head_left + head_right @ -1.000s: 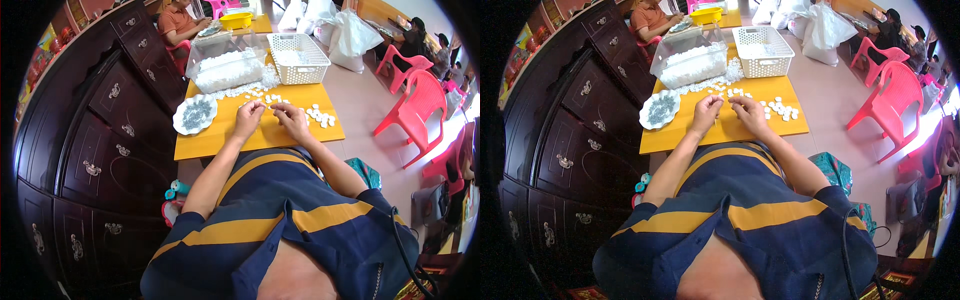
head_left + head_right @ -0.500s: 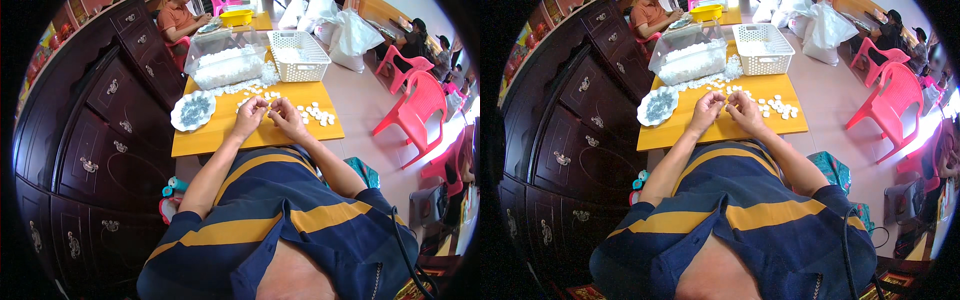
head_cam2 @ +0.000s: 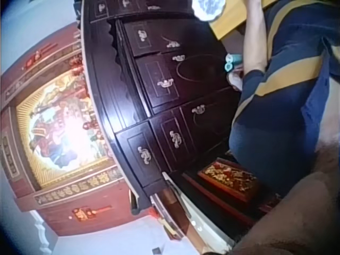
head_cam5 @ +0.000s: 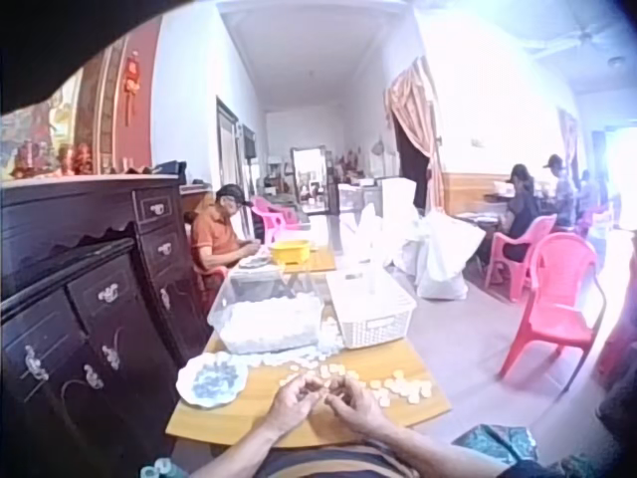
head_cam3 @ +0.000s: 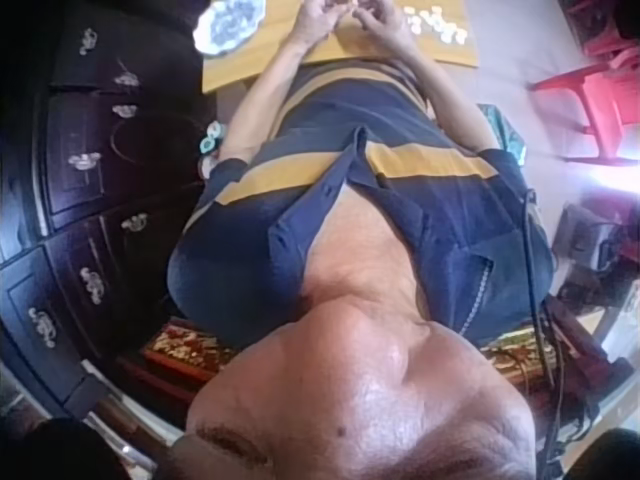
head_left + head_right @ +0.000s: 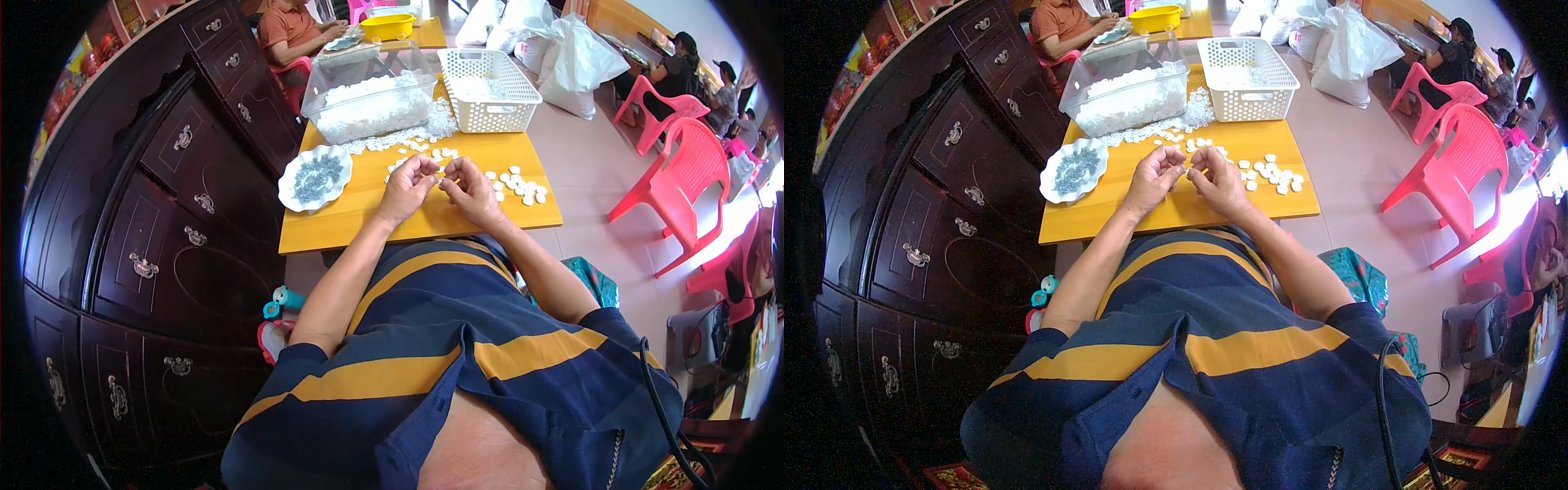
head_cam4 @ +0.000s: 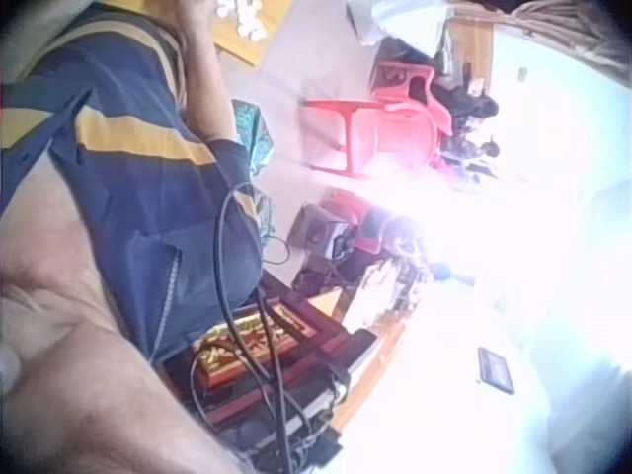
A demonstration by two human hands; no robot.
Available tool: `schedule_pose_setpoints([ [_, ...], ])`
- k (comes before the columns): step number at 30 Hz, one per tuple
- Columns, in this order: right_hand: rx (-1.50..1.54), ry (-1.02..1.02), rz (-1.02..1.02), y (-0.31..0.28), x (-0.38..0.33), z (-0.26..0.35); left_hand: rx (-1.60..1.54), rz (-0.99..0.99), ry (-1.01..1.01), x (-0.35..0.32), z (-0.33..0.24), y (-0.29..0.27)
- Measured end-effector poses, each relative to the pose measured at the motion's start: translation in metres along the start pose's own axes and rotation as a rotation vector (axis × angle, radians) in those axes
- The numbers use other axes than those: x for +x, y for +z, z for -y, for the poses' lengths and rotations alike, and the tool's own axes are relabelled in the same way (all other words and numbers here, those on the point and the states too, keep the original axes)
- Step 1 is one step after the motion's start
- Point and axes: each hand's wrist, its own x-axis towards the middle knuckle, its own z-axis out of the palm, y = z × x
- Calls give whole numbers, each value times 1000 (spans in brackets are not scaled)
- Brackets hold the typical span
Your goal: The person assembles small components by picking up metal pins and inserting them into the holes of plastic pieces by hand.
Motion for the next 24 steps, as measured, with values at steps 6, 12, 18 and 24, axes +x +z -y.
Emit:
schedule_pose_setpoints([
  [6,-63,16,24,-1,0,0,18,-30,2,1,2,-1],
  [12,-64,-13,-12,-2,1,-4,23,-41,40,1,3,1],
  [18,-53,-42,-16,0,1,-9,158,-11,78,0,-1,0],
  [24,-11,-32,-28,2,0,-8,204,-12,84,-1,-5,1],
])
